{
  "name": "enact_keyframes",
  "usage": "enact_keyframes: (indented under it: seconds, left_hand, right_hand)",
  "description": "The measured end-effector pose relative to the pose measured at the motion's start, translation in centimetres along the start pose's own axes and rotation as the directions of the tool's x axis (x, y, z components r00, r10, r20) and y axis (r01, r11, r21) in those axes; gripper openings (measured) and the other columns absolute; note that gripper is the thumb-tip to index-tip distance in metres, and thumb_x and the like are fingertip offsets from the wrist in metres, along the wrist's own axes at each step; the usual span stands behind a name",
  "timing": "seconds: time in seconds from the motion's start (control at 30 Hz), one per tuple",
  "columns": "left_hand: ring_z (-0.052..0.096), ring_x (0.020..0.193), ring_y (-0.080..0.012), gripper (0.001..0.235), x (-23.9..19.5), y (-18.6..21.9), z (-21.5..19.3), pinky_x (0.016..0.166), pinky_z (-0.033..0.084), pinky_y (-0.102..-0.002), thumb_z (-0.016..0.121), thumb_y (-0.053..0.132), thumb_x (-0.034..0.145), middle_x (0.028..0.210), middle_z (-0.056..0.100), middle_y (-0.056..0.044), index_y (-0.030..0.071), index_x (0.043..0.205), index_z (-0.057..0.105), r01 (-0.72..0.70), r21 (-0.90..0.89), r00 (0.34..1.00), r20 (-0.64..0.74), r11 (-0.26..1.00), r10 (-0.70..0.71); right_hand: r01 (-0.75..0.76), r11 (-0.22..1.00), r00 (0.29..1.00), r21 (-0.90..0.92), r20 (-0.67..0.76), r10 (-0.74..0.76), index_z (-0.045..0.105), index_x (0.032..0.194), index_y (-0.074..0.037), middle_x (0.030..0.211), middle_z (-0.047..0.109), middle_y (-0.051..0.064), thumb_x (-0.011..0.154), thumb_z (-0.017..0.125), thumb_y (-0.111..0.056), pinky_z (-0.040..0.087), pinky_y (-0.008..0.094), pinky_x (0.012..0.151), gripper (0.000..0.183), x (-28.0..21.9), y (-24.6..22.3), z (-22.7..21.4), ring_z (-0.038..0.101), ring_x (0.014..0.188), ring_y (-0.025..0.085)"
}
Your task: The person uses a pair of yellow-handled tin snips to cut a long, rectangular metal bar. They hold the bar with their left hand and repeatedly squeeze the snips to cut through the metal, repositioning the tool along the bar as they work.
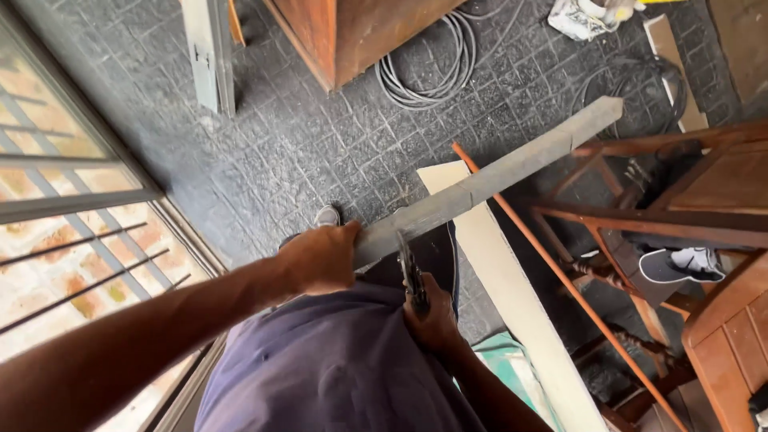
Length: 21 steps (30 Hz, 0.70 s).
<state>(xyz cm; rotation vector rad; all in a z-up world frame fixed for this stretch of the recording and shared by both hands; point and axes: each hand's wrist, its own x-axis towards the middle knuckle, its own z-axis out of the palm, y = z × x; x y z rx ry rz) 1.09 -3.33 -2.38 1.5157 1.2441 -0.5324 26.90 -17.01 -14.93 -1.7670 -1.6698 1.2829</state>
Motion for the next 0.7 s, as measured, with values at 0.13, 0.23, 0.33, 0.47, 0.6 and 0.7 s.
enact_keyframes:
  seconds: [0.13, 0.23, 0.33, 0.47, 0.6, 0.7]
  left_hand:
    - [0.070, 0.084, -0.0296, 0.058, 0.2, 0.6, -0.2, 0.060, 0.058, -0.044, 0.056, 0.010, 0.081, 0.096, 0.070, -0.012, 0.015, 0.137, 0.045, 0.004, -0.006, 1.000, -0.027, 1.000, -0.004]
    - [0.070, 0.085, -0.0299, 0.063, 0.8, 0.5, 0.6, 0.064, 0.059, -0.043, 0.063, 0.013, 0.078, 0.097, 0.071, -0.013, 0.013, 0.139, 0.046, -0.035, -0.042, 0.999, -0.021, 0.998, 0.035]
    - [0.070, 0.083, -0.0310, 0.065, 1.1, 0.7, 0.8, 0.063, 0.057, -0.044, 0.060, 0.011, 0.078, 0.096, 0.070, -0.015, 0.011, 0.141, 0.045, -0.043, -0.045, 0.998, -0.049, 0.998, 0.040]
    - [0.071, 0.089, -0.0406, 0.057, 1.5, 0.9, 0.5, 0.074, 0.058, -0.053, 0.051, 0.009, 0.080, 0.099, 0.071, -0.021, 0.013, 0.136, 0.047, -0.033, -0.026, 0.991, -0.129, 0.999, 0.030]
    - [0.071, 0.087, -0.0420, 0.060, 2.2, 0.8, 1.2, 0.072, 0.057, -0.056, 0.048, 0.009, 0.081, 0.098, 0.072, -0.019, 0.013, 0.141, 0.043, -0.036, 0.045, 0.988, -0.147, 0.998, 0.042]
    - [0.070, 0.094, -0.0361, 0.066, 1.3, 0.6, 0.8, 0.077, 0.059, -0.051, 0.050, 0.006, 0.081, 0.104, 0.071, -0.018, 0.017, 0.146, 0.040, -0.001, -0.053, 0.999, -0.054, 0.999, -0.002]
  right_hand:
    - [-0.069, 0.994, 0.995, -0.083, 0.070, 0.075, 0.061, 0.107, -0.015, 0.081, 0.071, 0.004, 0.080, 0.065, -0.020, 0.051, 0.038, 0.067, 0.028, -0.3, 0.4, -1.2, 0.067, 0.070, 0.022]
    - [-0.178, 0.979, 0.974, -0.095, 0.121, 0.189, 0.060, 0.111, -0.017, 0.083, 0.071, 0.000, 0.074, 0.064, -0.014, 0.051, 0.035, 0.073, 0.038, -1.5, -2.3, -2.9, 0.066, 0.073, 0.018]
    - [-0.296, 0.955, 0.936, -0.019, 0.195, 0.294, 0.054, 0.133, -0.019, 0.118, 0.067, 0.001, 0.070, 0.067, -0.011, 0.049, 0.032, 0.096, 0.064, -2.0, -5.1, -4.7, 0.064, 0.107, 0.018]
    - [-0.547, 0.827, 0.795, 0.126, 0.387, 0.467, 0.035, 0.158, -0.025, 0.145, 0.064, 0.004, 0.064, 0.055, 0.002, 0.052, 0.025, 0.101, 0.100, -1.5, -11.2, -7.7, 0.068, 0.124, 0.017]
    - [-0.525, 0.843, 0.813, 0.120, 0.364, 0.454, 0.033, 0.158, -0.016, 0.154, 0.055, 0.004, 0.062, 0.055, 0.003, 0.037, 0.026, 0.115, 0.100, -2.3, -10.6, -8.2, 0.055, 0.140, 0.015]
    - [-0.555, 0.831, 0.767, 0.041, 0.413, 0.492, 0.025, 0.161, -0.021, 0.160, 0.048, 0.001, 0.067, 0.054, -0.003, 0.047, 0.027, 0.105, 0.100, -2.5, -11.8, -8.5, 0.059, 0.137, 0.017]
